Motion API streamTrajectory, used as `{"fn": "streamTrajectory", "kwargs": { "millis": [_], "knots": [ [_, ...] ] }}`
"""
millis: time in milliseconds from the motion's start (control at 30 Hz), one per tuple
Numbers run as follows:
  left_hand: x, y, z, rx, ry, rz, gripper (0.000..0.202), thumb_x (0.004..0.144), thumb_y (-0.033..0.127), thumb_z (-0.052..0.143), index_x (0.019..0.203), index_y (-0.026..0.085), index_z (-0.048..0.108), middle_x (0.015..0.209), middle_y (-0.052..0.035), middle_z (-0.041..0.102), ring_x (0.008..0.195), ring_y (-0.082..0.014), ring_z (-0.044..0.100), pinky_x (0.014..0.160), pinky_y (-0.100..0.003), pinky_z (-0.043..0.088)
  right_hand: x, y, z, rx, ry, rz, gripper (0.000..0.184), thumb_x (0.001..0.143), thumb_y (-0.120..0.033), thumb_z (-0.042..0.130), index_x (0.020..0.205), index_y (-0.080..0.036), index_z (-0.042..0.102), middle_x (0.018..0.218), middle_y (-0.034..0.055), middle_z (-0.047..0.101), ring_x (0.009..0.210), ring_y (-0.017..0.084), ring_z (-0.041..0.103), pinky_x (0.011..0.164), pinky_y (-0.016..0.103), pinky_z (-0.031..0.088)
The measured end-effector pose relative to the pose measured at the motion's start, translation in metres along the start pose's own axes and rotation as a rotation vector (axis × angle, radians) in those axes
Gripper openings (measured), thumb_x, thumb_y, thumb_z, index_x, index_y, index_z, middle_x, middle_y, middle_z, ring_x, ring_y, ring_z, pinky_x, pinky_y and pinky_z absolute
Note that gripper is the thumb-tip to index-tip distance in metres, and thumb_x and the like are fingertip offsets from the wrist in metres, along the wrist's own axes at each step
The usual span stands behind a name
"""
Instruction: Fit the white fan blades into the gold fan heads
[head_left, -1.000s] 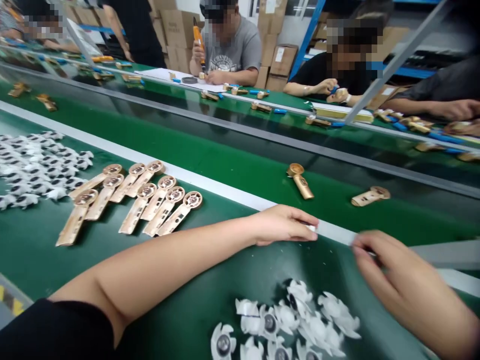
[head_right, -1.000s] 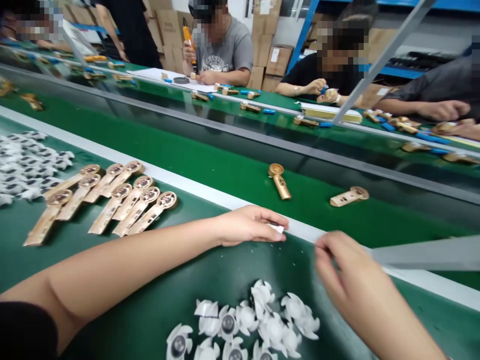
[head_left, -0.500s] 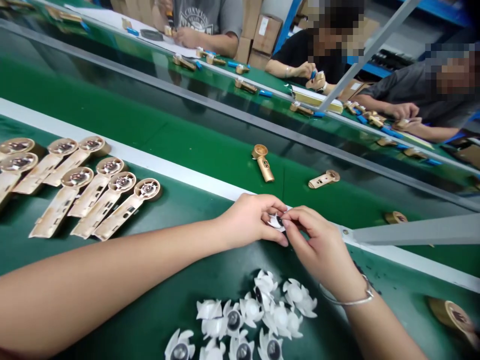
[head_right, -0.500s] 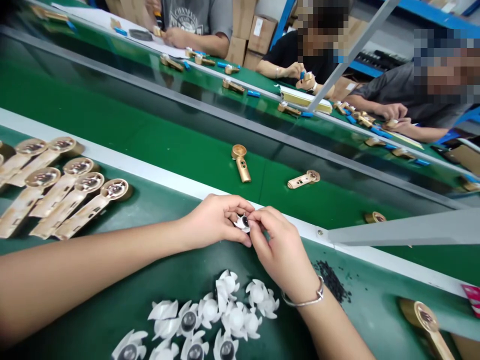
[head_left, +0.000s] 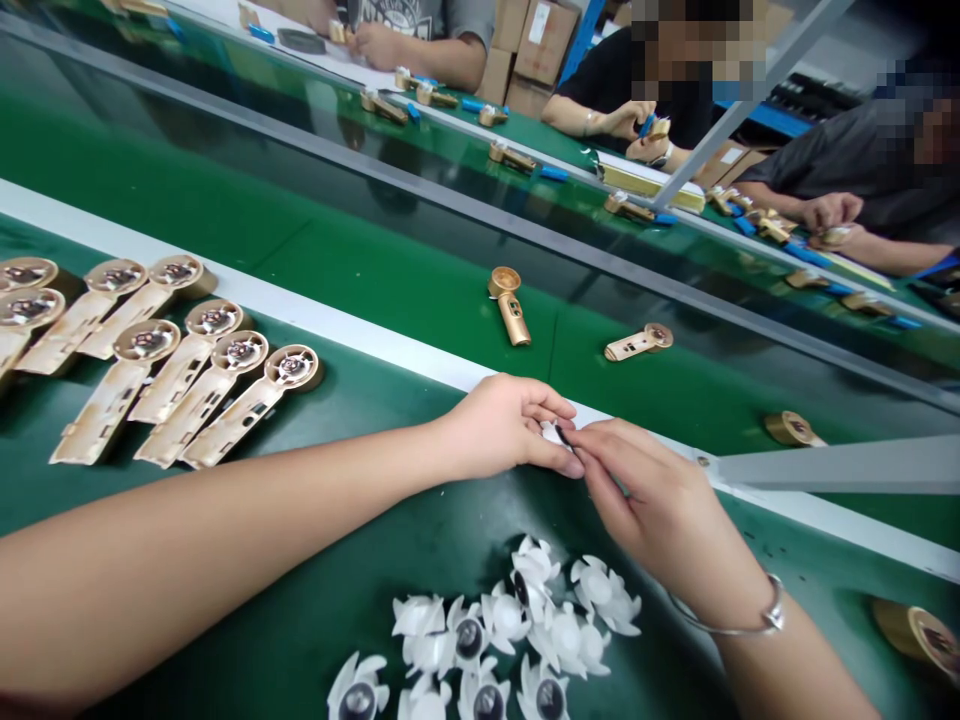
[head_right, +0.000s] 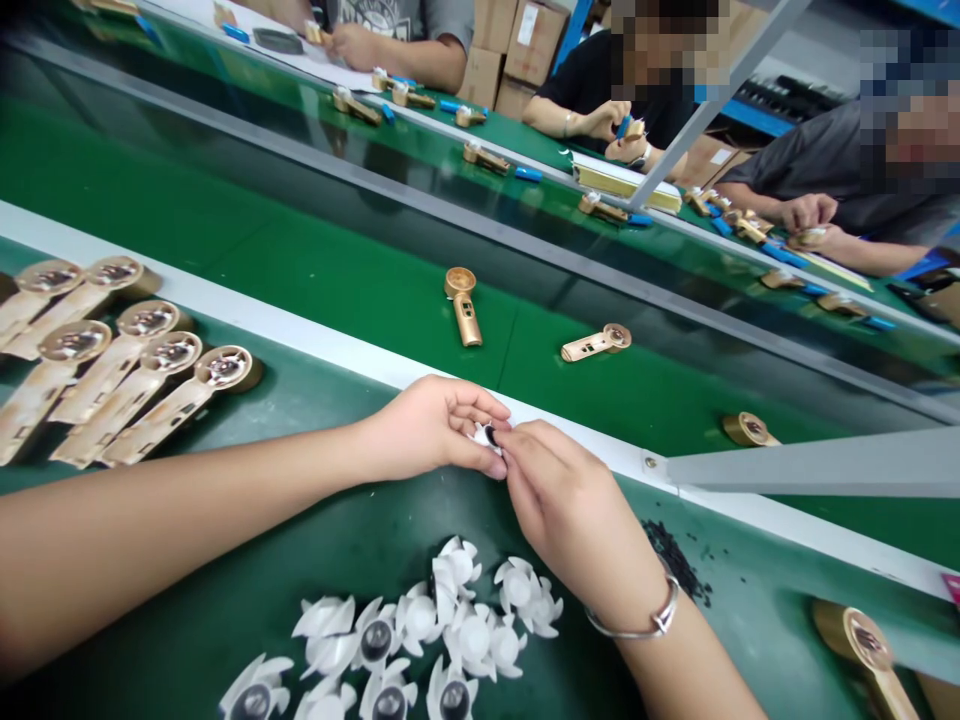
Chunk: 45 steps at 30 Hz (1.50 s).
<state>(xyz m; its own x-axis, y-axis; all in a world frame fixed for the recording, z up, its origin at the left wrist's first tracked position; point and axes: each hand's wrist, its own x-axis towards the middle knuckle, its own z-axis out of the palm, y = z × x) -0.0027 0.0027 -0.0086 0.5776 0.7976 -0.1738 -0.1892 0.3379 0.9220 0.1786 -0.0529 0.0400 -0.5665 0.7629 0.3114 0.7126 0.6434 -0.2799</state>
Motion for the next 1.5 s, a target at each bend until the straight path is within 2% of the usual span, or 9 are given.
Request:
{"fn": "streamTrajectory", "kwargs": {
  "millis": [300,433,500,567,700,867,1067,1233,1500],
  "knots": [
    [-0.003,0.004,0.001,0.030,-0.082,-0.046,0.057,0.040,0.011,0.093,0.093,0.012,0.071,0.088,-0.0035,0.072,0.068,-0.0104,0.061,0.070,-0.026,0.050,-0.003,0.000,-0.013,-0.128,0.008,-0.238,0.022,0.086,-0.008,0.056,0.103,-0.017,0.067,0.093,0.0100,0.070,0.085,0.024,0.067,0.075,0.039,0.056],
    [-0.004,0.009,-0.001,0.157,-0.108,-0.030,0.047,0.051,0.026,0.092,0.091,0.014,0.072,0.072,0.0015,0.066,0.053,-0.0054,0.050,0.053,-0.019,0.039,0.016,0.056,-0.013,-0.209,0.214,0.321,0.020,0.084,-0.016,0.056,0.100,-0.017,0.068,0.099,0.0111,0.069,0.089,0.025,0.067,0.082,0.039,0.055],
    [-0.003,0.010,-0.003,0.209,-0.079,-0.052,0.046,0.054,0.032,0.091,0.091,0.013,0.071,0.058,0.0052,0.058,0.048,-0.0046,0.044,0.049,-0.018,0.033,0.037,0.095,-0.006,-0.292,0.153,0.586,0.043,0.079,-0.013,0.056,0.120,-0.007,0.061,0.111,0.0215,0.066,0.097,0.033,0.066,0.088,0.047,0.054],
    [-0.001,0.010,-0.005,0.183,-0.052,-0.059,0.046,0.054,0.030,0.091,0.091,0.013,0.070,0.061,0.0035,0.060,0.053,-0.0066,0.050,0.054,-0.019,0.039,0.060,0.132,0.002,-0.311,0.126,0.620,0.065,0.071,-0.008,0.058,0.135,0.002,0.048,0.133,0.0319,0.052,0.120,0.041,0.056,0.101,0.054,0.045],
    [0.001,0.010,-0.008,0.115,-0.027,-0.041,0.042,0.060,0.021,0.085,0.099,0.013,0.070,0.085,-0.0053,0.071,0.072,-0.0123,0.064,0.075,-0.028,0.050,0.091,0.167,0.011,-0.261,-0.016,0.553,0.061,0.068,-0.003,0.056,0.129,-0.006,0.057,0.131,0.0246,0.058,0.120,0.036,0.057,0.104,0.046,0.045],
    [0.002,0.016,-0.010,0.054,0.007,-0.026,0.039,0.072,0.015,0.075,0.111,0.014,0.072,0.081,-0.0047,0.073,0.075,-0.0127,0.067,0.080,-0.027,0.050,0.073,0.139,-0.015,-0.213,-0.062,0.411,0.046,0.073,-0.019,0.064,0.118,-0.013,0.065,0.115,0.0150,0.067,0.105,0.030,0.063,0.099,0.042,0.049],
    [0.004,0.017,-0.010,-0.003,0.011,0.110,0.039,0.080,0.021,0.072,0.119,0.019,0.070,0.089,-0.0034,0.072,0.079,-0.0119,0.066,0.085,-0.028,0.051,0.014,0.070,-0.053,0.131,0.213,0.494,0.039,0.078,-0.036,0.072,0.114,-0.023,0.064,0.118,0.0107,0.063,0.100,0.027,0.065,0.090,0.041,0.055],
    [0.003,0.018,-0.009,-0.068,0.038,0.272,0.053,0.073,0.012,0.077,0.123,0.018,0.061,0.107,-0.0053,0.070,0.093,-0.0130,0.066,0.085,-0.027,0.054,-0.003,0.038,-0.050,0.677,0.122,0.627,0.047,0.074,-0.029,0.080,0.116,-0.027,0.057,0.107,0.0044,0.066,0.092,0.019,0.067,0.081,0.030,0.058],
    [0.000,0.016,-0.009,-0.042,-0.017,0.336,0.029,0.071,0.013,0.082,0.097,0.015,0.068,0.117,-0.0091,0.068,0.101,-0.0154,0.067,0.090,-0.028,0.055,0.007,0.019,-0.032,1.031,-0.019,0.568,0.037,0.083,-0.019,0.074,0.116,-0.027,0.062,0.110,0.0022,0.070,0.095,0.014,0.069,0.083,0.023,0.059]
  ]
}}
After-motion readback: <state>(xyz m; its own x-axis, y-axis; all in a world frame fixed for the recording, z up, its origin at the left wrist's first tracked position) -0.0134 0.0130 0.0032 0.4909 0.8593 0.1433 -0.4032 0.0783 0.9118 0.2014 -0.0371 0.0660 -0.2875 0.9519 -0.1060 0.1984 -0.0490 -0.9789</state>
